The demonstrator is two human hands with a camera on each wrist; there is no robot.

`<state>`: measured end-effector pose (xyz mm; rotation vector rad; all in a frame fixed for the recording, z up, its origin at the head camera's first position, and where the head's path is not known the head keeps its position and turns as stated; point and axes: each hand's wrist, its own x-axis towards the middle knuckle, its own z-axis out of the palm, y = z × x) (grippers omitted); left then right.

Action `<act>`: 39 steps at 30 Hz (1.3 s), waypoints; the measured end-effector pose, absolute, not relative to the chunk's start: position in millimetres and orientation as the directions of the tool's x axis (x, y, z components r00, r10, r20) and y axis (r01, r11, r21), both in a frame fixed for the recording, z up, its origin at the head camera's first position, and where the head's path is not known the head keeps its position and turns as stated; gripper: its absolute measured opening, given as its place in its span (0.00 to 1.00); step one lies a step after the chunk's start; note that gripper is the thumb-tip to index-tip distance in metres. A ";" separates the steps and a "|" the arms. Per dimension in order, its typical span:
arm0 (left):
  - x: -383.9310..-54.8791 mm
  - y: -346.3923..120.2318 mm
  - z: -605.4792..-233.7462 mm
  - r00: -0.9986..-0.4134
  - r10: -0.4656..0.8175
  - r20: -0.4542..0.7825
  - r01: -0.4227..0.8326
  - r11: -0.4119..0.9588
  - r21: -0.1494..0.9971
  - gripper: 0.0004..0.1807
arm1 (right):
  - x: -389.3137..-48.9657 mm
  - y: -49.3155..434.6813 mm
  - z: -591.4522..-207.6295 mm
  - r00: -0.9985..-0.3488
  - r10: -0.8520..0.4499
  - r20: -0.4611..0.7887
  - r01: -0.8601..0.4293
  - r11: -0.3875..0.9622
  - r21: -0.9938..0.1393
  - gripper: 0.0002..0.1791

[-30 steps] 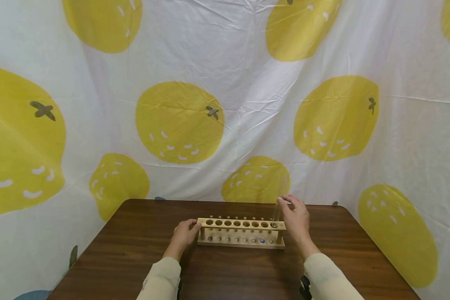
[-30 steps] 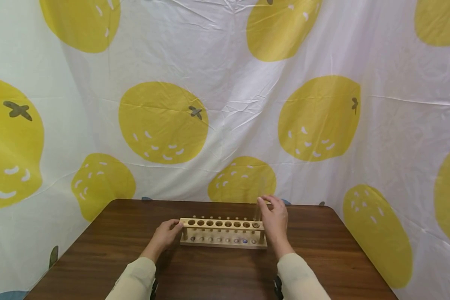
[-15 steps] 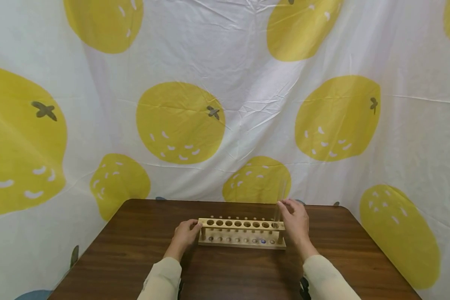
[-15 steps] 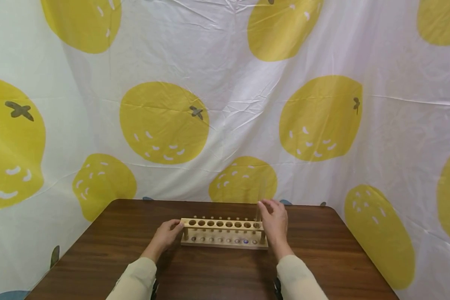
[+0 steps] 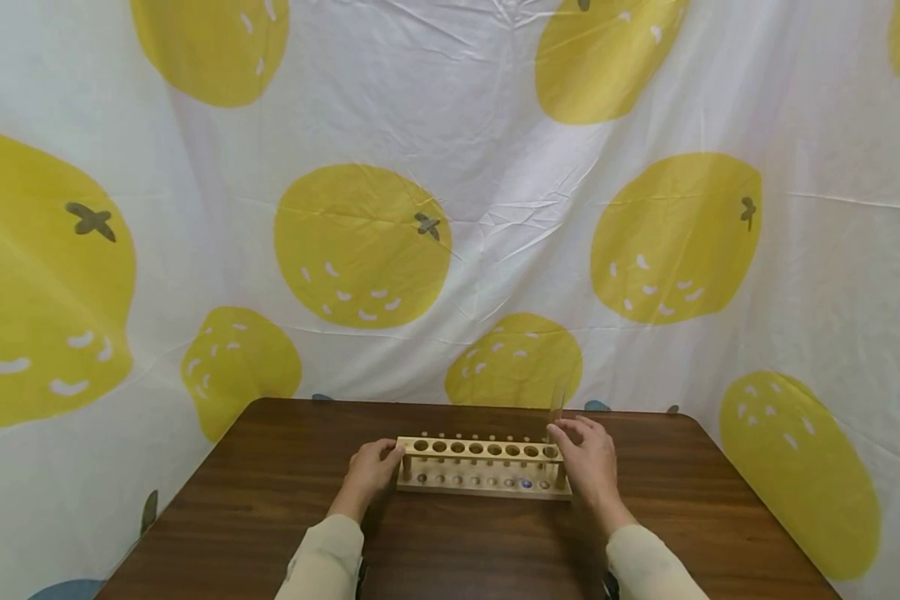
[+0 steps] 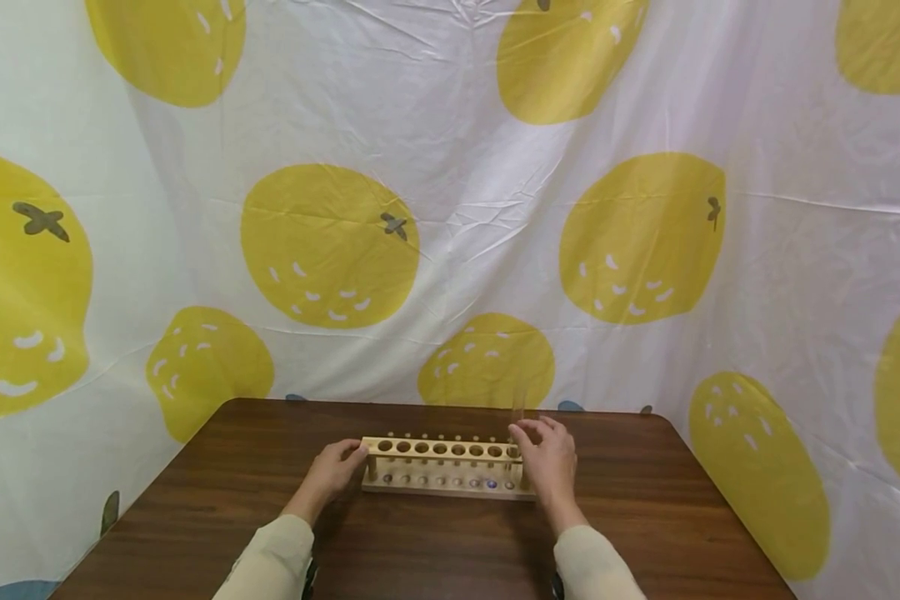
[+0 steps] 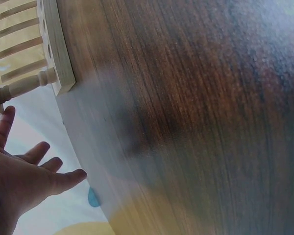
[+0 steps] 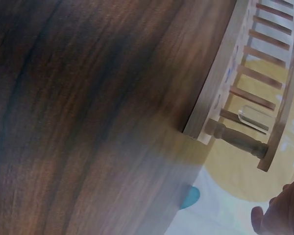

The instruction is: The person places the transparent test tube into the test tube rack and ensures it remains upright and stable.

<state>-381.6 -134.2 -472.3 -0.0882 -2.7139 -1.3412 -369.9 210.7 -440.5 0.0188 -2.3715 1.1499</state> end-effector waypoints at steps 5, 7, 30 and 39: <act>-380.9 -134.0 -471.6 -0.992 0.001 0.125 0.100 0.605 0.790 0.24 | -368.6 211.0 -443.9 -0.882 0.210 0.421 -0.190 0.661 -0.726 0.20; -380.8 -134.0 -471.2 -0.992 -0.002 0.127 0.099 0.606 0.789 0.24 | -368.2 210.7 -445.0 -0.881 0.214 0.422 -0.184 0.667 -0.722 0.20; -378.9 -132.7 -469.4 -0.994 -0.013 0.112 0.079 0.619 0.781 0.25 | -367.1 212.0 -457.7 -0.905 0.192 0.380 -0.149 0.693 -0.705 0.19; -380.5 -131.4 -471.8 -0.996 -0.013 0.089 0.061 0.630 0.774 0.27 | -361.1 217.5 -453.5 -0.904 0.175 0.391 -0.147 0.731 -0.667 0.21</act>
